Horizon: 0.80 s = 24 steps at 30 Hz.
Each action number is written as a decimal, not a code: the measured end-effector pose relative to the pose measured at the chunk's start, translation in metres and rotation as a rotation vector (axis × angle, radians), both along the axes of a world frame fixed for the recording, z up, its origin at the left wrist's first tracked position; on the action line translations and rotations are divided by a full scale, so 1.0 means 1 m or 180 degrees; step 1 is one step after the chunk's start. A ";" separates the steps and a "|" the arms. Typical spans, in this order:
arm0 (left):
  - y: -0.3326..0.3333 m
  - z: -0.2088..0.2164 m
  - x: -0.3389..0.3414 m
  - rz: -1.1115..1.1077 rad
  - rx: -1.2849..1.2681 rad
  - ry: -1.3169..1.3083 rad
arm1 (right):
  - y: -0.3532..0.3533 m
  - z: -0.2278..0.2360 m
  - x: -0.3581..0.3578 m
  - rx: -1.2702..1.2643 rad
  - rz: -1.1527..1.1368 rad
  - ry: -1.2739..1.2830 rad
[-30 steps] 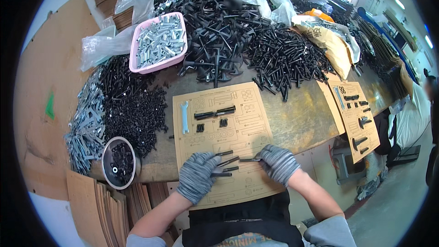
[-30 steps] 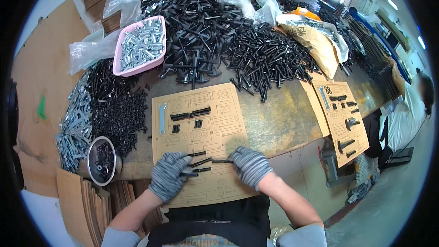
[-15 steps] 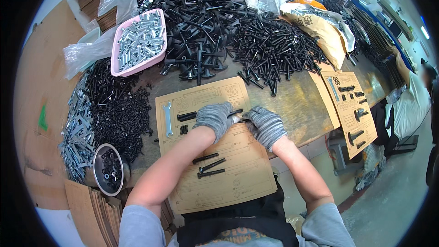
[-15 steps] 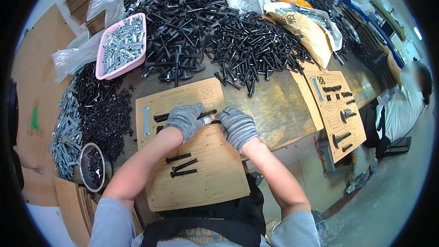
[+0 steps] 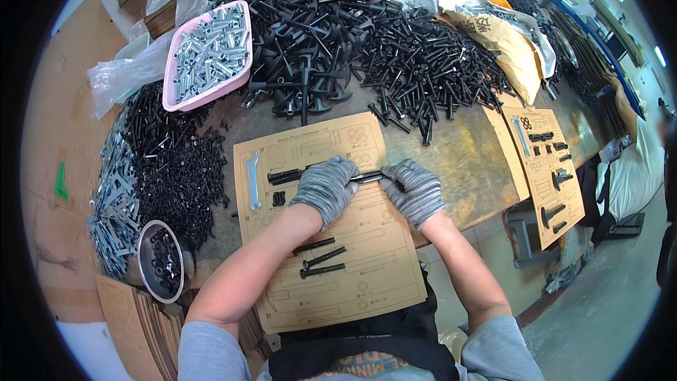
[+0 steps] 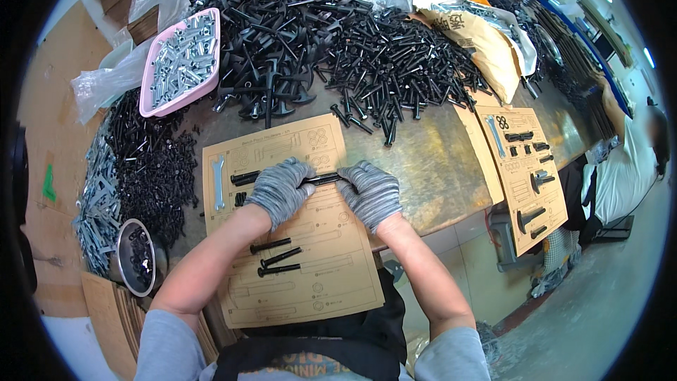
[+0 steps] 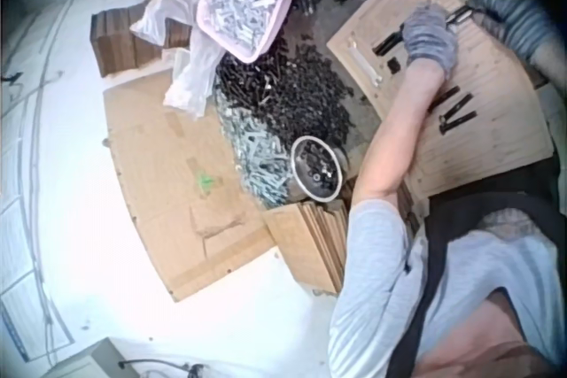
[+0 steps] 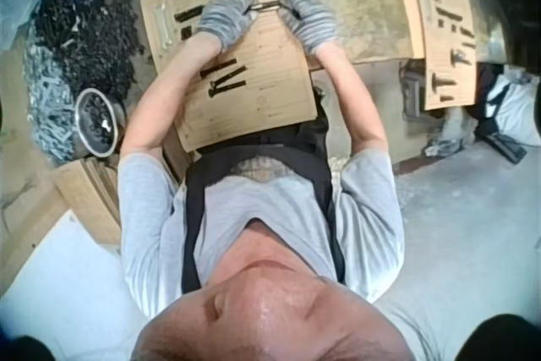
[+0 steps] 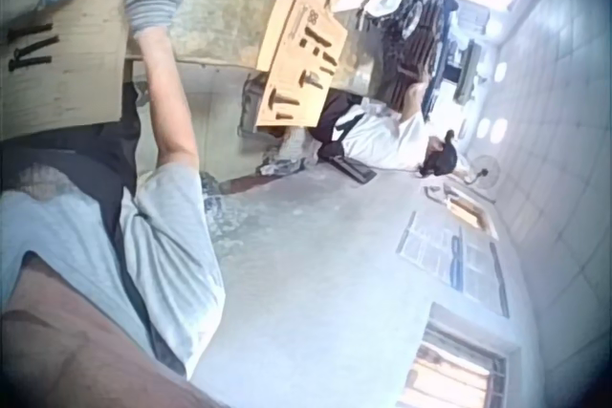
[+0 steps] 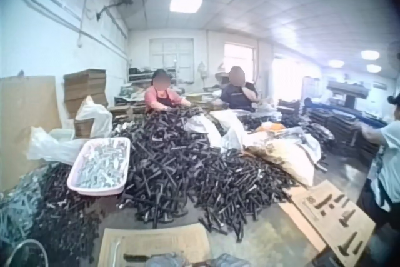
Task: The person repeatedly assembles small hardware sets on a cardboard template, picking bolts, nuts, washers, and wrenches from piles and placing them into designated slots. The person then moves the completed template aside and repeats the process with a fresh template.
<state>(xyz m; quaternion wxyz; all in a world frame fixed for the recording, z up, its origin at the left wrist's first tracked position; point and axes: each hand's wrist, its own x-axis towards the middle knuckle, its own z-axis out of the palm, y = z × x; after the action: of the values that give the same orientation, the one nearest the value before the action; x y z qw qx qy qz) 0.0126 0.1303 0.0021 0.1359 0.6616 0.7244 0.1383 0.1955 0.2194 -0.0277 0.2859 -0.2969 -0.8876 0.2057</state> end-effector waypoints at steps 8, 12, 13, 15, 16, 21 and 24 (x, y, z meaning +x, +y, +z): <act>-0.017 0.008 -0.016 -0.0007 0.0353 -0.0343 | -0.028 0.024 0.005 -0.0149 -0.0054 -0.0043; -0.028 0.034 -0.033 0.0092 0.0286 -0.1019 | -0.079 0.047 -0.004 0.0159 0.1559 -0.0512; -0.033 0.037 -0.040 0.0109 0.0309 -0.1132 | -0.092 0.052 -0.012 0.0089 0.1755 -0.0741; -0.047 0.035 -0.049 0.0324 0.0380 -0.1414 | -0.105 0.041 -0.031 0.0515 0.1738 -0.0978; -0.052 0.034 -0.053 0.0462 0.0309 -0.1601 | -0.108 0.048 -0.041 0.0501 0.1866 -0.1009; -0.068 0.020 -0.062 0.0893 0.0422 -0.1983 | -0.120 0.047 -0.094 0.0416 0.2191 -0.2089; -0.074 0.018 -0.063 0.1006 0.0396 -0.2238 | -0.117 0.052 -0.098 0.0480 0.2293 -0.2164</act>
<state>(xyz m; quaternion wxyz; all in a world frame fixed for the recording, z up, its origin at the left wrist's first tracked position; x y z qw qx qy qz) -0.0508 0.0561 0.0199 0.3126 0.4610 0.7169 0.4194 0.0974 0.1027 0.0238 -0.0880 -0.0003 -0.9891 0.1183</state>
